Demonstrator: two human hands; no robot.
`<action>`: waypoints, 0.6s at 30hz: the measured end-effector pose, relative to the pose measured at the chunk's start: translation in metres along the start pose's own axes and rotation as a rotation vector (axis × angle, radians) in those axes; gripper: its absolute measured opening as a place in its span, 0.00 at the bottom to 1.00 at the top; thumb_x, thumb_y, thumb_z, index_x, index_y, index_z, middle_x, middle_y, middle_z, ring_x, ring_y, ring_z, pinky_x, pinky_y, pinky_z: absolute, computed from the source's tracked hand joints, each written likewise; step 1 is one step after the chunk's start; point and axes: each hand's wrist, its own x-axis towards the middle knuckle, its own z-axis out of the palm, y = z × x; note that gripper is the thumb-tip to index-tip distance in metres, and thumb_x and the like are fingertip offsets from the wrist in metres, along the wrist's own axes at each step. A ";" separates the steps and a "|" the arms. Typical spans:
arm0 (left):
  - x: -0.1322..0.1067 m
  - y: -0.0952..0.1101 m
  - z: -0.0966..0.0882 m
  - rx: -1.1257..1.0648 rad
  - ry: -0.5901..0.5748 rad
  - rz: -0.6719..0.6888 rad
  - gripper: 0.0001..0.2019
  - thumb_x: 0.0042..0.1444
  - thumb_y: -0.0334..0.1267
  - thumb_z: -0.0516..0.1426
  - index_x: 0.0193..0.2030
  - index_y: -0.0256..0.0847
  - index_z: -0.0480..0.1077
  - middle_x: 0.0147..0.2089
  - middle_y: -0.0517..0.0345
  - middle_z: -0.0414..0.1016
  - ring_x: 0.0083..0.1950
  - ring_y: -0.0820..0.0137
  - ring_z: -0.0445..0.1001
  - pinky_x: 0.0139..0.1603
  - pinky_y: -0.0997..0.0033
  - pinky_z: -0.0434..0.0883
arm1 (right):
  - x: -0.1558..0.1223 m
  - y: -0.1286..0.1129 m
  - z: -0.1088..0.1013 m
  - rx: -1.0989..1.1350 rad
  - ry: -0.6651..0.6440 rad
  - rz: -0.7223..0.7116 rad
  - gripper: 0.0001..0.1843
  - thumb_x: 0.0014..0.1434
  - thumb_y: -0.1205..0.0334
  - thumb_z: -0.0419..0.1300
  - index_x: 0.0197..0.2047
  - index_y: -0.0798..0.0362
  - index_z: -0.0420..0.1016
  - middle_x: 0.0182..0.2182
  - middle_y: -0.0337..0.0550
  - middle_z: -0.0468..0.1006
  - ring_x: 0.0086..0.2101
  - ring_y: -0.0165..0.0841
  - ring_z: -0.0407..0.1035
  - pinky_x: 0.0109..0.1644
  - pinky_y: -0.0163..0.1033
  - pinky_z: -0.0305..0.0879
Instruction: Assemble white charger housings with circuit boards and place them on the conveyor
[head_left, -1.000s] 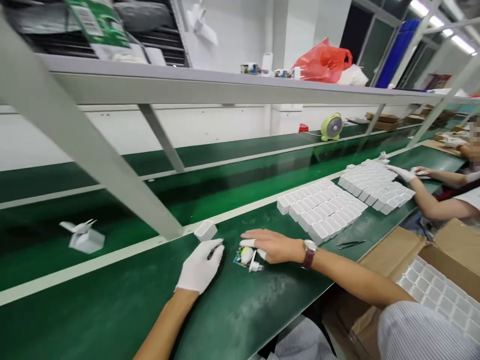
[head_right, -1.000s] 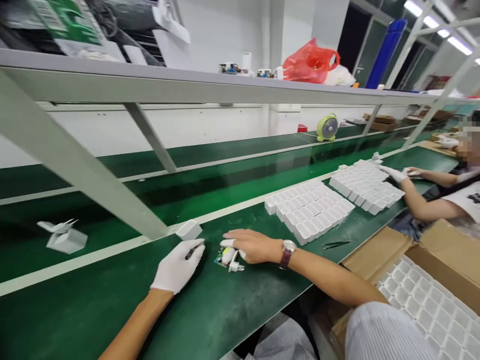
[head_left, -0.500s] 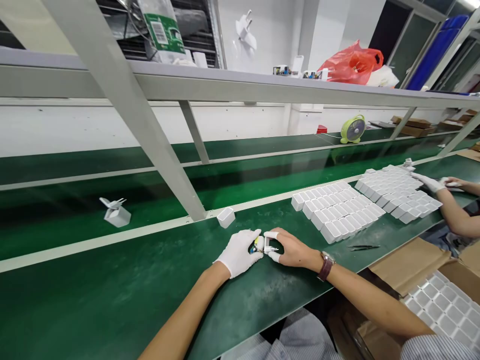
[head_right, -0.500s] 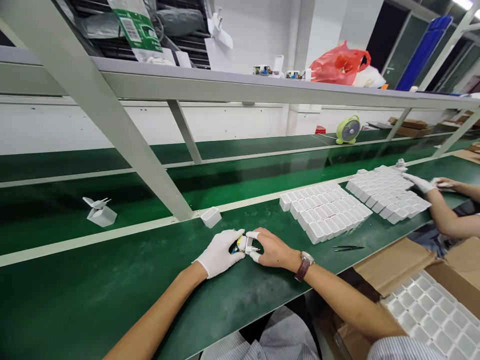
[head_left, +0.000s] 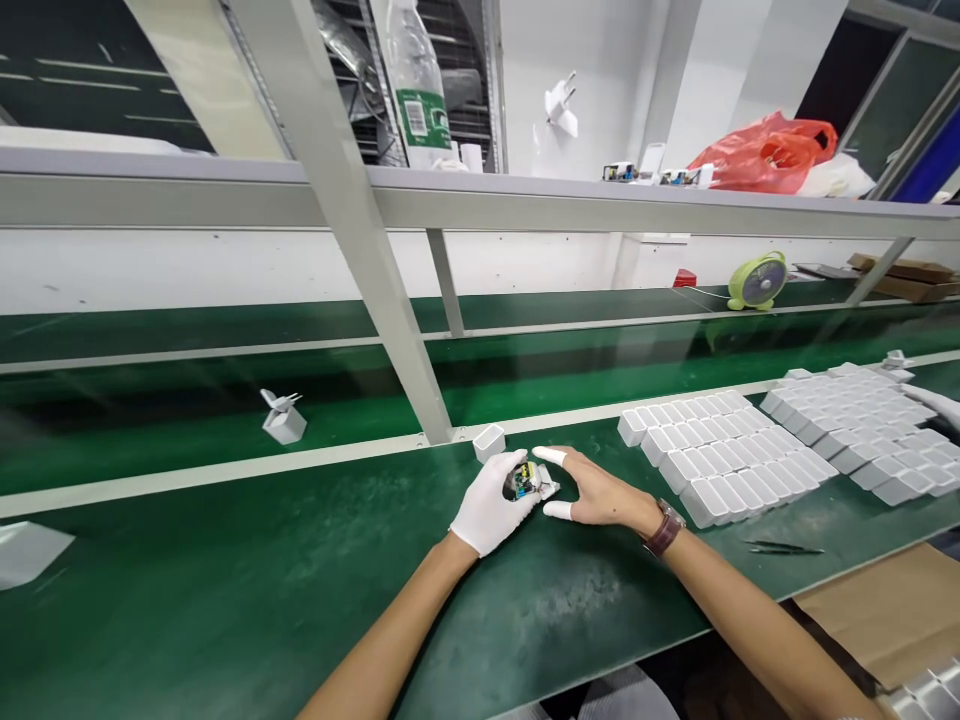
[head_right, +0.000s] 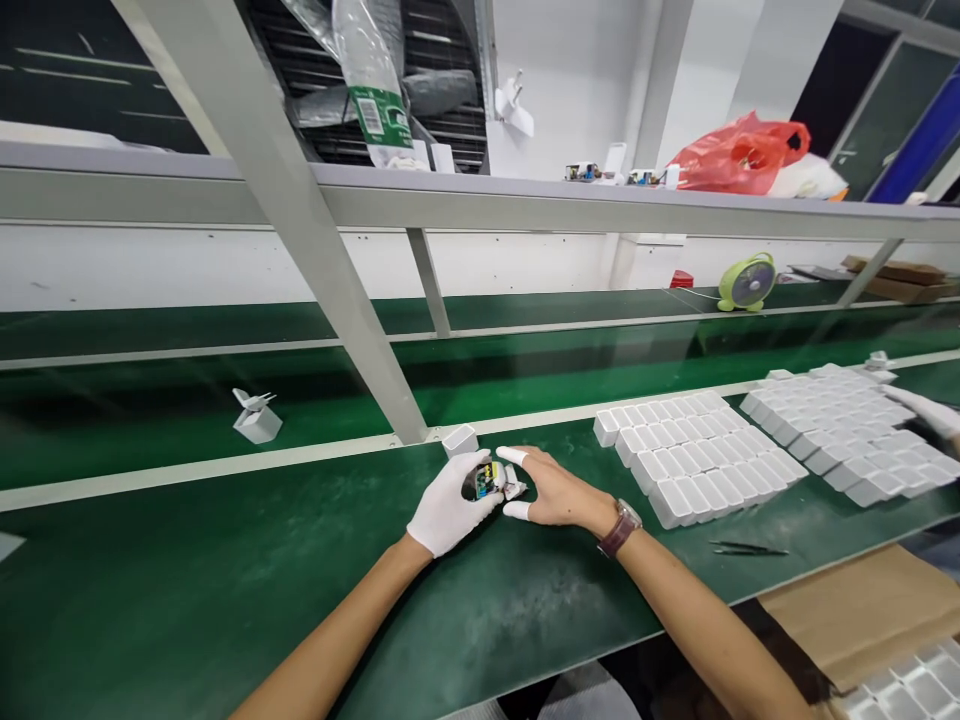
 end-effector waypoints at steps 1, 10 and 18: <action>0.001 0.001 -0.001 -0.032 0.020 -0.044 0.28 0.52 0.37 0.66 0.61 0.42 0.68 0.58 0.49 0.74 0.57 0.60 0.75 0.61 0.57 0.74 | 0.005 0.001 0.001 0.019 -0.012 -0.008 0.44 0.60 0.62 0.68 0.74 0.45 0.52 0.69 0.53 0.61 0.67 0.47 0.58 0.70 0.58 0.59; 0.000 -0.001 0.001 -0.395 -0.028 -0.204 0.30 0.49 0.43 0.69 0.59 0.43 0.69 0.59 0.51 0.74 0.56 0.62 0.76 0.60 0.61 0.75 | 0.014 0.032 0.035 0.315 0.197 0.037 0.32 0.59 0.56 0.68 0.65 0.48 0.67 0.59 0.48 0.75 0.57 0.43 0.71 0.66 0.53 0.66; 0.015 -0.010 -0.022 0.029 0.244 -0.106 0.36 0.49 0.41 0.68 0.66 0.41 0.64 0.59 0.46 0.68 0.51 0.60 0.74 0.55 0.55 0.76 | 0.006 0.029 0.032 0.342 0.315 -0.033 0.32 0.58 0.64 0.62 0.65 0.46 0.63 0.51 0.48 0.70 0.40 0.34 0.72 0.44 0.40 0.75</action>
